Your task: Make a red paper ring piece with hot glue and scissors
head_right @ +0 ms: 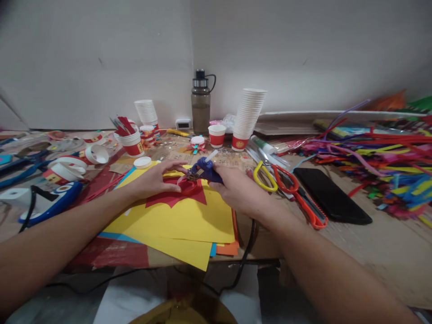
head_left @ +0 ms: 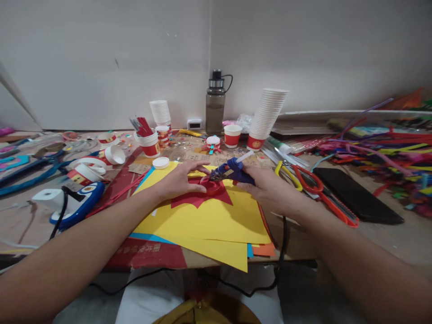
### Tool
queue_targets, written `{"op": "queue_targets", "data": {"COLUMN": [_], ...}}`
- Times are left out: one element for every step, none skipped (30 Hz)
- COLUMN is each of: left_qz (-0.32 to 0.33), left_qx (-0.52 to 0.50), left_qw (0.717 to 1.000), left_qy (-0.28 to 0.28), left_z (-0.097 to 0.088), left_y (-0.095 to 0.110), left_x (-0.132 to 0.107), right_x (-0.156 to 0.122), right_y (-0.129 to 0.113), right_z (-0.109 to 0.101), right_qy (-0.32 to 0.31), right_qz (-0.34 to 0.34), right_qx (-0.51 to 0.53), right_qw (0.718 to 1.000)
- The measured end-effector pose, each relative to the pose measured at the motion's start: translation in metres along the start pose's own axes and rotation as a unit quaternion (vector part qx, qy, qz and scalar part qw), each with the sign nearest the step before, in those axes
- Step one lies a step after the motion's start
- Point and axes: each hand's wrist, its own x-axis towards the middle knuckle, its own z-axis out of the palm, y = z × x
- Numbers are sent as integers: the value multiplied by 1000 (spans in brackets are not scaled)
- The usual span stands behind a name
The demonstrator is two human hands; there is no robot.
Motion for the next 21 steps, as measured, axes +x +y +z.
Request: {"op": "queue_targets", "data": {"left_qz": [-2,-4,-7,-10,-13,-15,-16,-16,-15,-14,-13,-13,-13,-14,-14,-15,-15,-17,-18,-18,-18], "left_qx": [-3,-7,-12,-16,-19,-23,-27,-30,-30,-29,-27,-26,-24,-24,-26,-30,-33,-36,-39,-41,-43], "left_qw": [1000,1000,1000,1000,1000,1000,999,999,999,999,1000,1000,1000,1000,1000,999,999,999,999,999,999], "left_qy": [-4,-6,-7,-6,-6,-6,-5,-4,-4,-3,-2,-1,-1,-2,-2,-3,-4,-6,-6,-4,-3], "left_z": [0,1,1,2,2,2,2,2,2,2,2,2,2,2,2,2,2,2,2,2,3], "left_y": [-1,-1,-1,-2,-2,-2,-2,-2,-2,-2,-2,-2,-2,-2,-2,-2,-2,-2,-2,-2,-2], "left_x": [0,0,0,0,0,0,0,0,-1,-1,-1,-1,-1,-1,-1,-1,-1,-1,-1,-1,-1], "right_x": [0,0,0,-1,-1,-1,-1,-1,-1,-1,-1,-1,-1,-1,-1,-1,-1,-1,-1,-1,-1], "right_y": [0,0,0,0,0,0,1,1,1,1,1,1,1,1,0,0,-1,-2,-2,-3,-4], "right_z": [0,0,0,0,0,0,0,1,1,1,1,2,2,2,2,2,2,2,2,2,3], "right_qy": [-3,-4,-4,-3,-2,-2,-1,0,1,2,3,3,3,3,2,2,1,0,-3,-7,-10], "right_qz": [1,2,3,3,3,3,3,3,4,4,3,2,0,-2,-4,-5,-4,-3,1,5,9], "right_qx": [-1,-2,-3,-3,-4,-4,-3,-2,-1,-1,-2,-2,-2,-3,-4,-5,-9,-13,-18,-20,-21], "right_qw": [1000,1000,1000,1000,1000,1000,1000,1000,1000,1000,1000,1000,1000,1000,1000,1000,1000,1000,1000,1000,1000]}}
